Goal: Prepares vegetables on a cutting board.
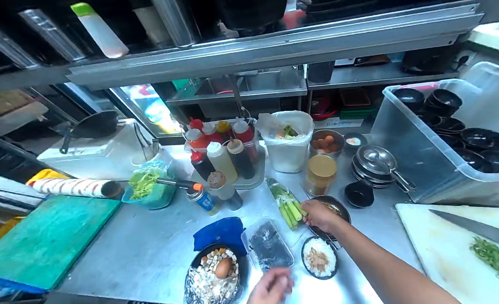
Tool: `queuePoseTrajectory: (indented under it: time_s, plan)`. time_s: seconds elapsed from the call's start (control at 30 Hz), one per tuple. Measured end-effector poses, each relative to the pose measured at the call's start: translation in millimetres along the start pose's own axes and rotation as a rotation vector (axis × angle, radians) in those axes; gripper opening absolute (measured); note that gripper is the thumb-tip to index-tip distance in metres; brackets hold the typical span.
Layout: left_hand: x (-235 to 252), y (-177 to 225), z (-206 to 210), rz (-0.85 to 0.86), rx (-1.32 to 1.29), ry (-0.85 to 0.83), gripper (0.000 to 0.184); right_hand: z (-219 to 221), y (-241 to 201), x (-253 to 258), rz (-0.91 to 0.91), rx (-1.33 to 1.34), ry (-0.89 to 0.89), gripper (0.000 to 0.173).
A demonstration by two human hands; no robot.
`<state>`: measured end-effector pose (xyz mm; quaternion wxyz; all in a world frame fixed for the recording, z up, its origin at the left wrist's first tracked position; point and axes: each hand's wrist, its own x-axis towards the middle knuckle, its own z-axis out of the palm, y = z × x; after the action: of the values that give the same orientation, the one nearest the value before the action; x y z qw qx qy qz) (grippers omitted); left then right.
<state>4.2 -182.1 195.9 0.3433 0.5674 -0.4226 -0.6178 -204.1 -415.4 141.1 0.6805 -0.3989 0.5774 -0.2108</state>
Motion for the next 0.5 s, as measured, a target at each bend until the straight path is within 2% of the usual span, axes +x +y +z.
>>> queuePoseTrajectory:
  time_s: [0.07, 0.17, 0.23, 0.3, 0.37, 0.4, 0.5]
  plan:
    - [37.9, 24.7, -4.4, -0.008, -0.05, 0.095, 0.032, -0.2, 2.0, -1.3, 0.021, 0.086, 0.014, 0.027]
    - [88.5, 41.2, -4.7, -0.028, 0.003, 0.184, 0.041, 0.7, 5.0, -7.1, 0.045, 0.24, 0.031, 0.023]
    - [117.7, 48.0, 2.6, -0.03, 0.009, 0.252, 0.059, 3.9, 1.0, -13.2, 0.037, 0.28, 0.029, 0.023]
    - [139.2, 56.6, 13.6, -0.119, -0.141, 0.268, 0.081, 11.7, -1.1, -22.4, 0.006, 0.27, 0.027, 0.023]
    - [158.5, 59.5, 21.7, -0.226, -0.34, 0.278, 0.097, 21.9, -4.5, -33.8, -0.082, 0.148, 0.025, 0.023]
    - [166.2, 57.0, 25.5, -0.223, -0.419, 0.306, 0.096, 27.0, -7.4, -41.1, -0.142, 0.029, 0.028, 0.026]
    - [173.7, 49.2, 37.6, -0.069, -0.587, 0.388, 0.07, 38.5, -22.1, -67.6, -0.255, -0.421, 0.078, 0.037]
